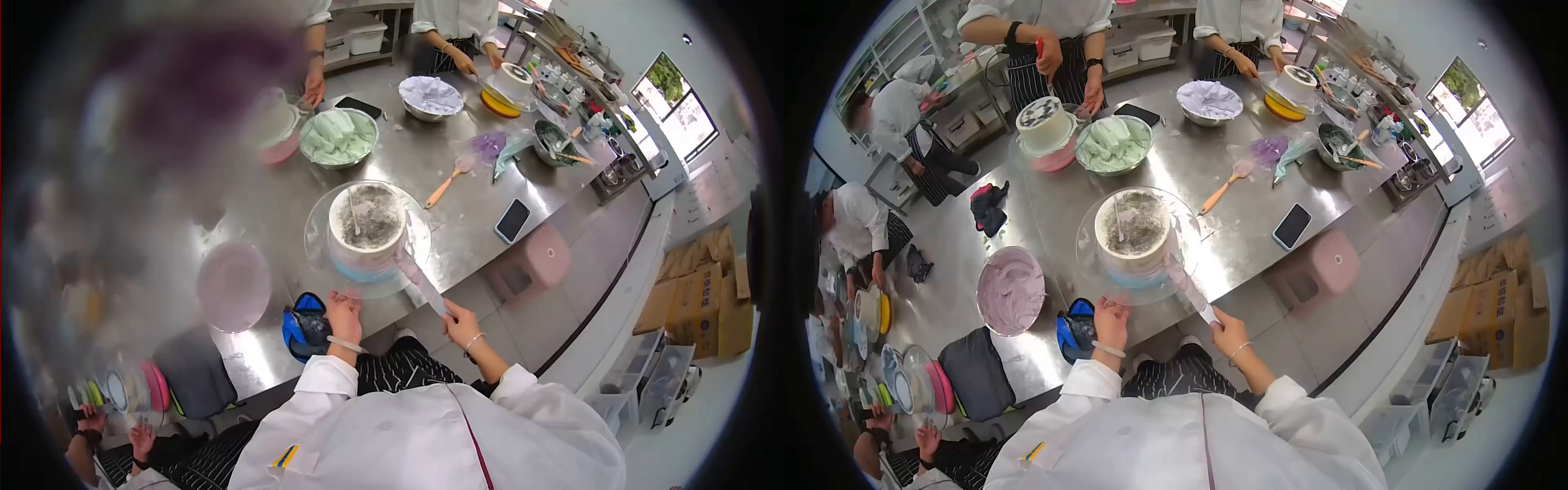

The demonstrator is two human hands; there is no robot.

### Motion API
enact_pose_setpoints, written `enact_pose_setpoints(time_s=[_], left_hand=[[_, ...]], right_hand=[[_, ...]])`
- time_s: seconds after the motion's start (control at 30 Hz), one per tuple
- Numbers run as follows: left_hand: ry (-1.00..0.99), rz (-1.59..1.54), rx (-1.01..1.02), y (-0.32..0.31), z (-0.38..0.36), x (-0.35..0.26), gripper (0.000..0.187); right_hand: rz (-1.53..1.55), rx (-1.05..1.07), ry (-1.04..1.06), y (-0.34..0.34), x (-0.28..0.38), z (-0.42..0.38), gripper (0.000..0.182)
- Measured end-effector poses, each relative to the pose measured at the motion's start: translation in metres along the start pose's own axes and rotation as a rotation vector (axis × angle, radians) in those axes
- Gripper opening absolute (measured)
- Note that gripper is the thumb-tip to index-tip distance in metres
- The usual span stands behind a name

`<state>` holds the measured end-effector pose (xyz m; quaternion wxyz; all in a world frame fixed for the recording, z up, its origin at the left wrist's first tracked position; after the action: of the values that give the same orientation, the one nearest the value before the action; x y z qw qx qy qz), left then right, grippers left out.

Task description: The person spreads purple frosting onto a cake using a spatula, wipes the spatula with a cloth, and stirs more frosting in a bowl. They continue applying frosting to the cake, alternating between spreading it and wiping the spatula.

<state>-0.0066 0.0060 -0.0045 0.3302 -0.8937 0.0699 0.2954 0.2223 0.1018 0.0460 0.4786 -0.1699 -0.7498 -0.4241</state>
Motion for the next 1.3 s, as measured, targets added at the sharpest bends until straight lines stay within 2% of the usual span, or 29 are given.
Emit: enact_pose_setpoints(time_s=[0.1, 0.17, 0.2, 0.27, 0.3, 0.37, 0.43, 0.47, 0.6, 0.67, 0.7, 0.77, 0.83, 0.87, 0.93, 1.0, 1.07, 1.1, 1.13, 1.3], left_hand=[[0.142, 0.006, 0.01, -0.007, -0.02, 0.006, 0.054], [0.376, 0.126, 0.316, -0.011, -0.025, 0.013, 0.048], [0.37, 0.131, 0.315, -0.009, -0.022, 0.008, 0.048], [0.538, 0.038, 0.256, -0.003, -0.021, 0.003, 0.048], [0.545, 0.036, 0.266, 0.006, -0.015, 0.007, 0.048], [-0.002, -0.043, 0.238, 0.024, 0.009, 0.004, 0.056], [-0.026, -0.05, 0.185, 0.013, 0.001, -0.01, 0.053], [0.109, -0.088, 0.235, 0.013, -0.002, -0.008, 0.052], [0.254, 0.141, 0.321, 0.029, -0.006, -0.001, 0.052], [0.246, 0.12, 0.31, 0.035, -0.014, -0.01, 0.051], [0.25, 0.088, 0.28, 0.042, -0.02, -0.014, 0.05], [0.23, 0.032, 0.228, 0.067, -0.026, -0.025, 0.047], [0.065, -0.095, 0.138, 0.103, -0.034, -0.038, 0.042], [0.058, -0.101, 0.119, 0.114, -0.042, -0.046, 0.042], [-0.087, -0.177, -0.093, 0.139, -0.065, -0.057, 0.038], [-0.117, -0.219, -0.157, 0.159, -0.085, -0.059, 0.039], [-0.162, -0.272, -0.195, 0.174, -0.097, -0.067, 0.039], [-0.169, -0.269, -0.209, 0.187, -0.1, -0.065, 0.038], [-0.169, -0.27, -0.228, 0.193, -0.103, -0.065, 0.038], [-0.086, -0.334, -0.298, 0.191, -0.104, -0.053, 0.033]], right_hand=[[0.05, 0.001, -0.045, -0.005, 0.004, -0.007, 0.042], [-0.009, -0.013, -0.063, -0.002, 0.005, -0.007, 0.039], [-0.003, -0.014, -0.059, -0.005, 0.005, -0.004, 0.039], [-0.007, -0.001, -0.038, -0.007, 0.005, -0.008, 0.038], [-0.015, -0.009, -0.041, -0.007, 0.004, -0.012, 0.038], [0.104, -0.037, -0.089, -0.013, 0.005, -0.014, 0.039], [0.076, -0.022, -0.103, -0.017, -0.001, -0.014, 0.038], [0.102, -0.035, -0.106, -0.018, 0.005, -0.018, 0.038], [0.18, 0.029, -0.079, -0.025, 0.008, -0.026, 0.038], [0.231, 0.256, -0.11, -0.034, 0.02, -0.032, 0.038], [0.234, 0.255, -0.108, -0.042, 0.02, -0.031, 0.038], [0.319, 0.455, -0.028, -0.066, 0.023, -0.025, 0.038], [0.402, 0.526, 0.018, -0.096, 0.046, -0.009, 0.036], [0.366, 0.528, 0.109, -0.119, 0.054, 0.005, 0.037], [0.3, 0.6, 0.329, -0.158, 0.095, 0.03, 0.041], [0.091, 0.341, 0.868, -0.222, 0.109, 0.051, 0.048], [-0.157, 0.412, 0.894, -0.264, 0.125, 0.07, 0.053], [-0.37, 0.375, 0.911, -0.276, 0.126, 0.074, 0.056], [-0.399, 0.344, 0.919, -0.278, 0.129, 0.072, 0.054], [-0.544, 0.332, 0.86, -0.208, 0.096, 0.024, 0.053]])
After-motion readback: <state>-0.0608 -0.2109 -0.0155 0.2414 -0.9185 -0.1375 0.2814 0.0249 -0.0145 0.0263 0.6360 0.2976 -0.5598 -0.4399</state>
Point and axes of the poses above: each hand's wrist, its own z-axis towards the middle knuckle, its own y-axis out of the back of the hand, x = y × z, the point moved 1 cm from there along z, towards the middle knuckle, and after that the axes turned 14 degrees about y, right-handed, at the moved point
